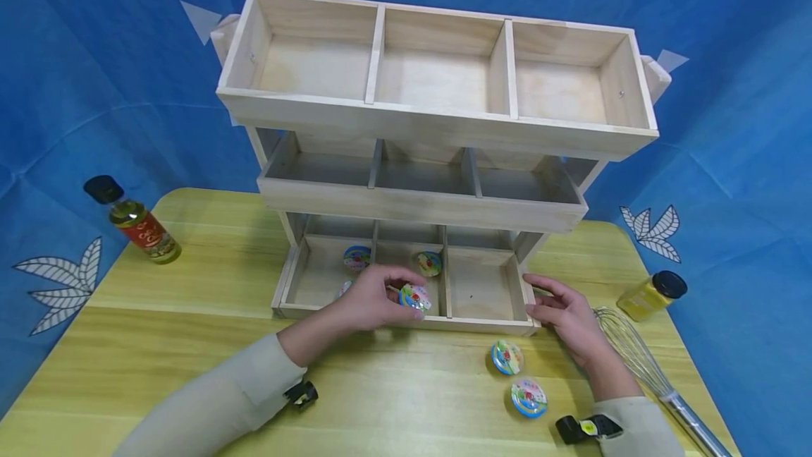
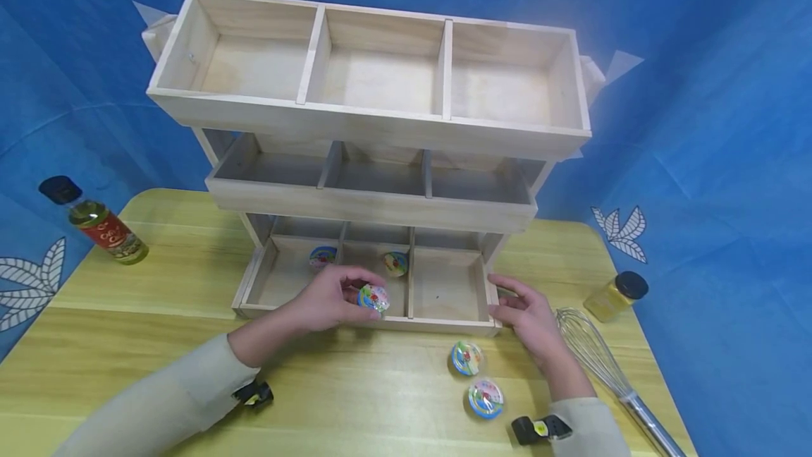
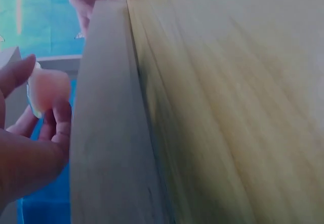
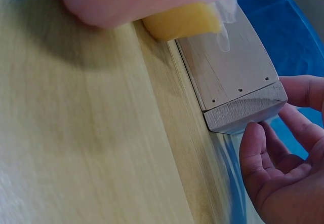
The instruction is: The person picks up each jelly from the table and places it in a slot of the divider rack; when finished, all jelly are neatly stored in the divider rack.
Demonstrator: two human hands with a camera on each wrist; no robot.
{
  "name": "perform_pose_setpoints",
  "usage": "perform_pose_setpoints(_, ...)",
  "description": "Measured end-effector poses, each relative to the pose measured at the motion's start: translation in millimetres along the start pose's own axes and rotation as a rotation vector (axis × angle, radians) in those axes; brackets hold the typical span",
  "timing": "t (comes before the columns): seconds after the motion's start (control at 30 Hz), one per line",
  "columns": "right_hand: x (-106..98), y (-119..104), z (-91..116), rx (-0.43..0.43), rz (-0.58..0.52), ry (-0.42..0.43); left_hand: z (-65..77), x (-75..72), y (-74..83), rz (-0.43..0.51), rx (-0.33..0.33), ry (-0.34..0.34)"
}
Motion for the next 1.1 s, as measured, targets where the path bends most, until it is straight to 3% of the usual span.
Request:
perform_pose_setpoints(0.27,0.0,0.2,1.5,-0.005,0.003,0.011,-22.2,-2.3,-9.6,-0.167,-0.044,0.052)
perform_pose_setpoints(0.5,0.7,0.6,1.7,0.000,-0.009,0.013,-37.6,8.4,-19.7,-0.217,-0.082,-0.018)
perform_pose_setpoints(0.8,1.0,-1.2,1.7,0.016,-0.006,0.013,-42.8,13.2,-27.6,-0.227,-0.152,-0.058)
perform_pose_setpoints(1.1,1.3,-2.0,1.0,0.010,-0.011,0.014,-42.2,16.4,-24.0,-0.291,-0.098,-0.122)
Point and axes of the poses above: each hand's wrist, its own z-axis away from the middle knuckle, its own x-axis out of the palm, y = z × x, the point moved 8 cm from there along -z, towards the middle knuckle, and after that the axes turned 9 degrees about -y, right-handed, at the moved point
